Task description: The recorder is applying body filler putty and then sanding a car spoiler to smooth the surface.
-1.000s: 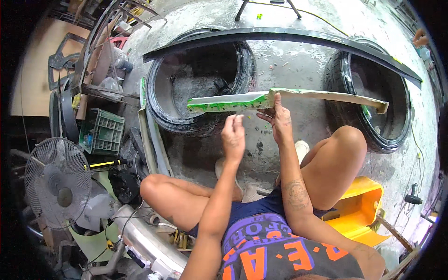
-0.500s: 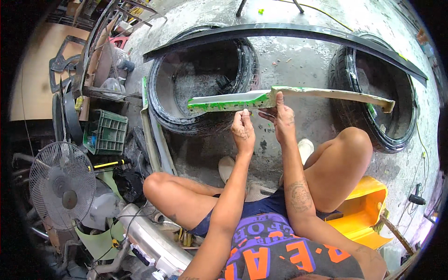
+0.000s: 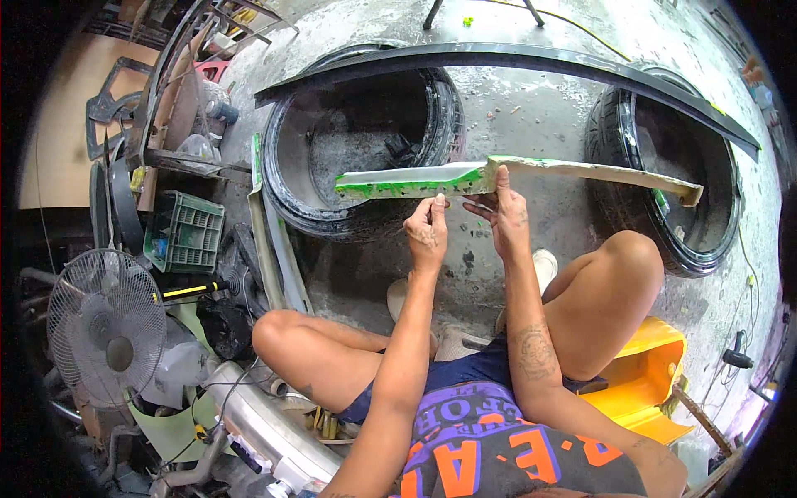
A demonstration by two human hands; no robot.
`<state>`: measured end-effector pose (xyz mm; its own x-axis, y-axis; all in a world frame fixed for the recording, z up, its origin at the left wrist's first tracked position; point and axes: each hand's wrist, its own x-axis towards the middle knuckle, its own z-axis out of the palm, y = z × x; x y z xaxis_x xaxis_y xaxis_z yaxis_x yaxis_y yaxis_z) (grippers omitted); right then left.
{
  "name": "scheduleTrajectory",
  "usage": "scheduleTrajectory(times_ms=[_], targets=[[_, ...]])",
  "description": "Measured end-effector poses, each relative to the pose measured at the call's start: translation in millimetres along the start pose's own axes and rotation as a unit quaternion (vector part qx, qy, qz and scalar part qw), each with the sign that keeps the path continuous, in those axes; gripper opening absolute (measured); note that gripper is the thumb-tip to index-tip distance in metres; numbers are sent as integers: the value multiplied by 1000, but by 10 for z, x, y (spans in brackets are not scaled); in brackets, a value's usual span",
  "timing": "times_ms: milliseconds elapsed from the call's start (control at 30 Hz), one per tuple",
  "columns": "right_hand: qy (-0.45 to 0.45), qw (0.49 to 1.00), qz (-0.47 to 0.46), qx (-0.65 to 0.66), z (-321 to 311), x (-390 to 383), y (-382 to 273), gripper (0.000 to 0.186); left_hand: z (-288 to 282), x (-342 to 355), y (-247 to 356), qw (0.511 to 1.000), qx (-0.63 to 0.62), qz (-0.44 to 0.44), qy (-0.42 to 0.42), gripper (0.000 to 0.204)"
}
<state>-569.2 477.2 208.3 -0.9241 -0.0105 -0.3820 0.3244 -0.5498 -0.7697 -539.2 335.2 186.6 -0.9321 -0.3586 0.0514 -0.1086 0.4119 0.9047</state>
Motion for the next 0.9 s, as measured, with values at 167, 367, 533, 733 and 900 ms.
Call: scheduleTrajectory(times_ms=[167,367,533,733,900], targets=[[1,1000,10,-1,15,1,1,69,-54,70,-31,995,-28,96,18,35],[-6,1000,1,1,-28,8,7,68,-117,99,77,998,-8,25,-60,34],[-10,1000,2,2,-14,13,4,68,-19,-4,22,999,-35,12,-34,36],[-1,1000,9,6,-13,10,9,68,191,-137,135,1000,-5,7,9,32],[-3,1000,6,4,-21,6,-8,68,210,-142,201,1000,12,12,20,32]])
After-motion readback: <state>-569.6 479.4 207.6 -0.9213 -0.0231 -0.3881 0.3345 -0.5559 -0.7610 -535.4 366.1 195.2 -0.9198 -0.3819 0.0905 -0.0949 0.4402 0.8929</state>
